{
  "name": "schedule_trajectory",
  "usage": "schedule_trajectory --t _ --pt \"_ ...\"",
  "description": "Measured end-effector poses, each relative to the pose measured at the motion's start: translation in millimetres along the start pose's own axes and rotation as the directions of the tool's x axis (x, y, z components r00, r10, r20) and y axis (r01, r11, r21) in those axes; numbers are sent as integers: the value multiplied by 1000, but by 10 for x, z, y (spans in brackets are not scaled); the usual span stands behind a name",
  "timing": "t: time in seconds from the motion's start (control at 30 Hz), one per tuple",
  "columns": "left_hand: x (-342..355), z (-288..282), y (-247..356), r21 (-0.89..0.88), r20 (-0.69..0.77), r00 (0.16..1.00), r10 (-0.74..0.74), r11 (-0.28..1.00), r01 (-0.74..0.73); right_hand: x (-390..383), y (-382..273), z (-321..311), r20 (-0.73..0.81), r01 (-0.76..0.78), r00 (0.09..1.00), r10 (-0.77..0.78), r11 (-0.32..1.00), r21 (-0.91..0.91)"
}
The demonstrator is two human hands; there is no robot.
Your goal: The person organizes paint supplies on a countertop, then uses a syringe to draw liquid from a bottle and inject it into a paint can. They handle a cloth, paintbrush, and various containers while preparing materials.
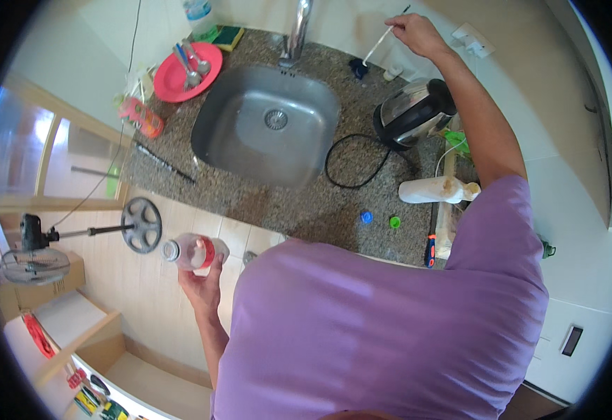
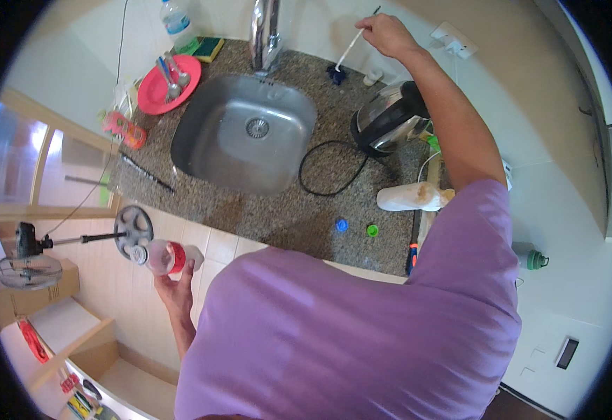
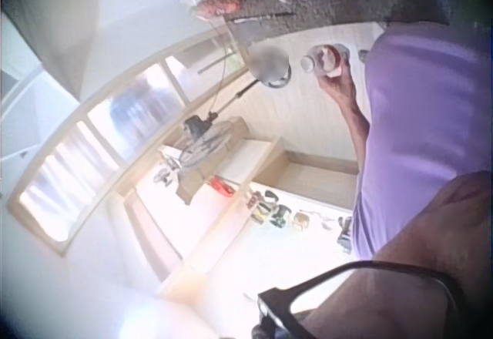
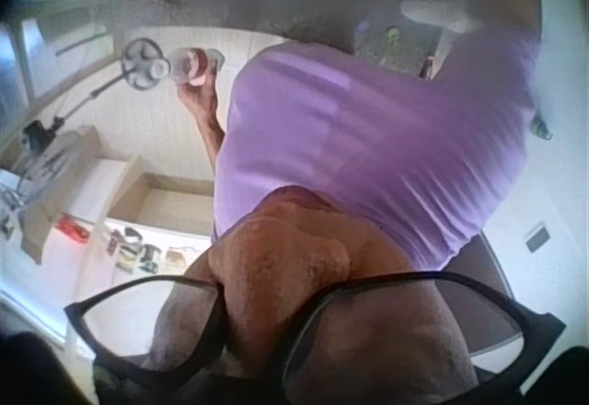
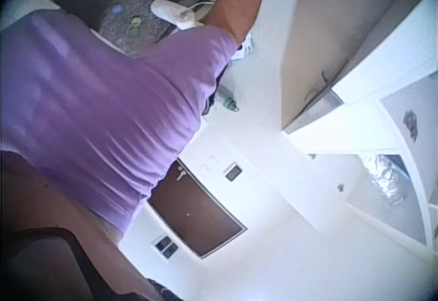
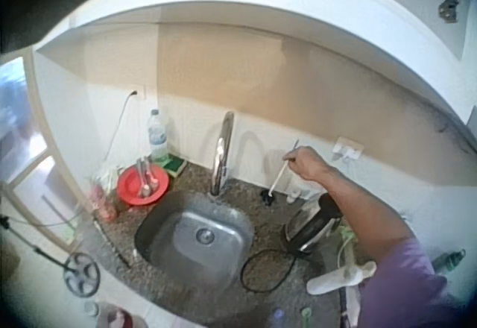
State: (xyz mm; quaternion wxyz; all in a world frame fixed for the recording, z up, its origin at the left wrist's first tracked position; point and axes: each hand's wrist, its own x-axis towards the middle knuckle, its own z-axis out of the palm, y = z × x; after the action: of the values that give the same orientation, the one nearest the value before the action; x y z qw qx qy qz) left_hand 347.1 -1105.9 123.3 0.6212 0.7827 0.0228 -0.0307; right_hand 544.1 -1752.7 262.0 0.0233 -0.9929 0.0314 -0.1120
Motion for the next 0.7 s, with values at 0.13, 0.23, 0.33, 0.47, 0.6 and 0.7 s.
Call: schedule_trajectory --t 0.13,0.23,0.33,0.47,0.6,0.7 --pt "-50 -41 -24 17 -5 999 36 999 -36 -136 -825 -14 22 85 996 -87 994 72" --pt "-99 -85 -6 -20 -4 1000 21 1000 -22 -359 -1326 181 12 116 993 -117 991 73" --pt "-157 -147 -91 -74 -16 1000 8 997 -9 -577 -1706 597 35 62 997 -64 996 67" --pt "-256 -281 -153 -85 -28 1000 7 996 -9 -817 -2112 884 79 -7 997 -9 979 203" --pt "-280 -386 -192 -59 -42 999 24 998 -27 -993 -2202 998 126 -102 991 54 907 408" --pt "-304 -431 -181 -52 -65 998 16 998 -20 -1087 -2240 1003 214 -199 972 96 821 535"
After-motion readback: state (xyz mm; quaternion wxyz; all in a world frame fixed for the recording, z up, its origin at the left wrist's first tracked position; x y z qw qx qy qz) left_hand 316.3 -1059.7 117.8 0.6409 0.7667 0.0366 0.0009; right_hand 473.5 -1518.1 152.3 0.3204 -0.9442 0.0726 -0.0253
